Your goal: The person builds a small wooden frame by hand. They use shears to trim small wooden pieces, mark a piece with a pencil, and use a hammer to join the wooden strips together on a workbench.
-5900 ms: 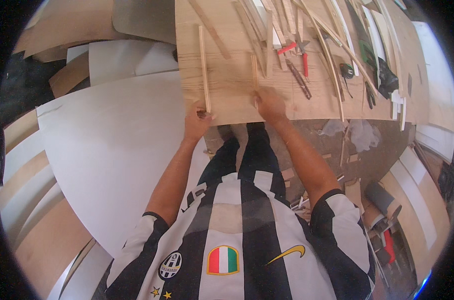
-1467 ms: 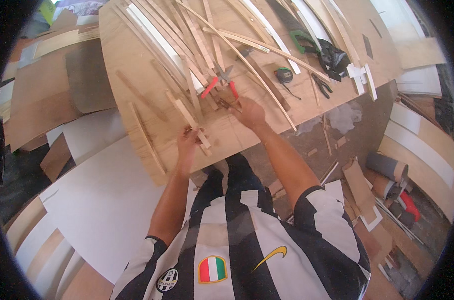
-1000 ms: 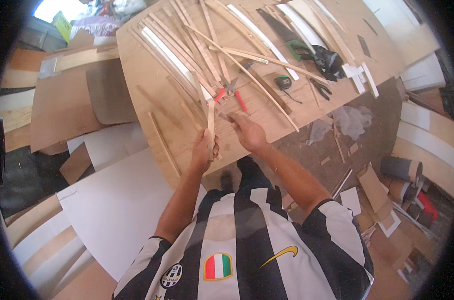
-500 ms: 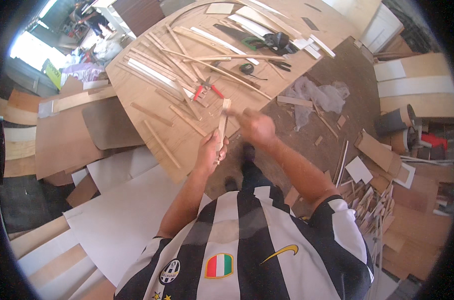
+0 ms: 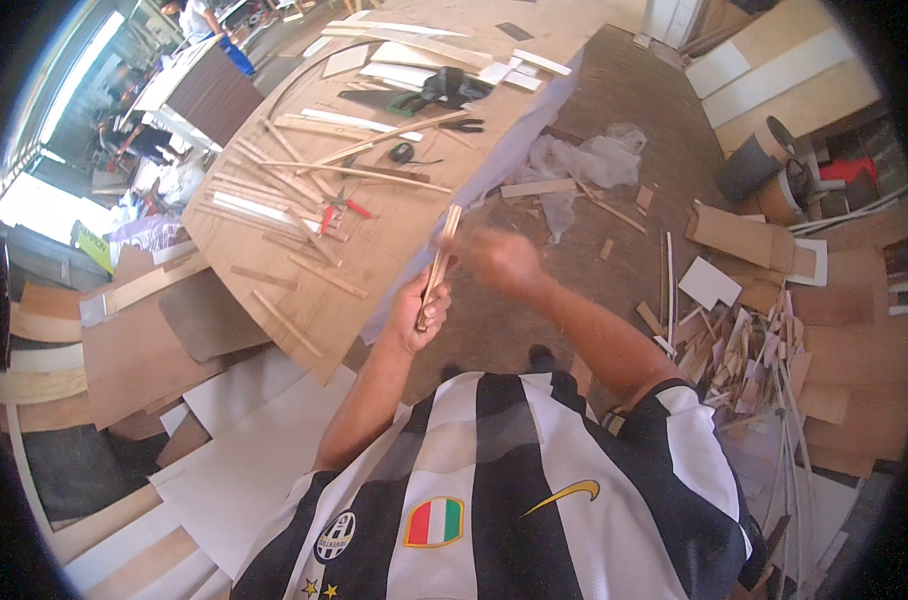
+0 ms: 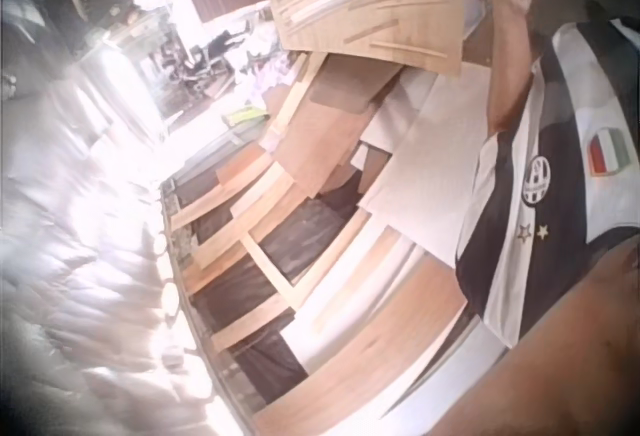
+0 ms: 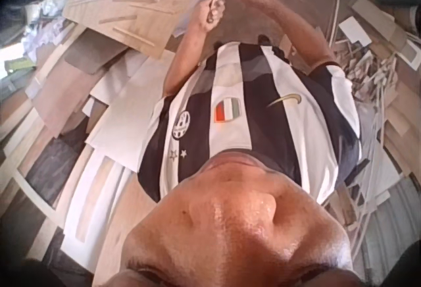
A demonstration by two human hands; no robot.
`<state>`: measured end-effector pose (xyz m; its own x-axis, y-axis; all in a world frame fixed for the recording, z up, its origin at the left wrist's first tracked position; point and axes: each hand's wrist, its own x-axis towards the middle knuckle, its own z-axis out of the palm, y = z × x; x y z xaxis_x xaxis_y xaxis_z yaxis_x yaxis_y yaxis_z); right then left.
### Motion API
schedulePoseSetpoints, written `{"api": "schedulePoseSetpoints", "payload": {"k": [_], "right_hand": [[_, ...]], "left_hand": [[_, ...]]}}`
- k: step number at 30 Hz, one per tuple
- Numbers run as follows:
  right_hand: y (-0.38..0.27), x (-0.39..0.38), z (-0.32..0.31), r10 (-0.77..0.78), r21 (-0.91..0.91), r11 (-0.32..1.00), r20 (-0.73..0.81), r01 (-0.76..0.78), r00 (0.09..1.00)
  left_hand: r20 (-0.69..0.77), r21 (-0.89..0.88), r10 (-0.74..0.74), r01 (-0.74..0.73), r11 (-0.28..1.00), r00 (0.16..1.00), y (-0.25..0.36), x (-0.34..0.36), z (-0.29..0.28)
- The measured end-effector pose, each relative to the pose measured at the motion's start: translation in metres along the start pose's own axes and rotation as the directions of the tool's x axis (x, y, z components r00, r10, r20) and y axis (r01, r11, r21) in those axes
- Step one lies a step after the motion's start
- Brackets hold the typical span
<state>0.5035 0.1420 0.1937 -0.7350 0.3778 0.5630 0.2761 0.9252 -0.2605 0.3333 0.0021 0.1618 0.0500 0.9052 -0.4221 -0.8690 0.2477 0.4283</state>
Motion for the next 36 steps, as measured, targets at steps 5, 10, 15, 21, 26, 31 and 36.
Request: {"api": "schedulePoseSetpoints", "payload": {"k": [5,10,15,21,26,31,36], "right_hand": [[0.054,-0.057,-0.057,0.188,-0.033,0.982,0.078,-0.186,0.979],[0.107,-0.109,-0.086,0.15,-0.062,0.987,0.079,-0.145,0.986],[0.139,-0.145,-0.115,0.203,-0.092,0.977,0.126,-0.192,0.971],[0.169,-0.16,-0.125,0.438,-0.03,0.899,0.058,-0.437,0.897],[0.184,-0.162,-0.126,0.497,-0.005,0.867,-0.069,-0.499,0.865],[0.166,-0.168,-0.134,0.361,0.028,0.931,0.087,-0.365,0.928],[0.164,-0.173,-0.134,0.385,0.012,0.921,0.126,-0.39,0.914]], "left_hand": [[0.039,0.17,-0.055,0.048,0.984,0.998,-0.049,0.038,0.058],[-0.097,0.336,-0.019,0.051,0.94,0.995,-0.102,0.076,0.101],[-0.134,0.583,0.066,0.025,0.812,0.989,-0.144,0.101,0.137],[-0.125,0.751,0.09,0.035,0.66,0.988,-0.162,0.115,0.162],[-0.043,0.844,0.14,-0.039,0.535,0.989,-0.167,0.122,0.165],[-0.116,0.831,0.155,0.011,0.556,0.981,-0.173,0.124,0.162],[-0.08,0.841,0.159,-0.019,0.54,0.984,-0.178,0.123,0.17]]}}
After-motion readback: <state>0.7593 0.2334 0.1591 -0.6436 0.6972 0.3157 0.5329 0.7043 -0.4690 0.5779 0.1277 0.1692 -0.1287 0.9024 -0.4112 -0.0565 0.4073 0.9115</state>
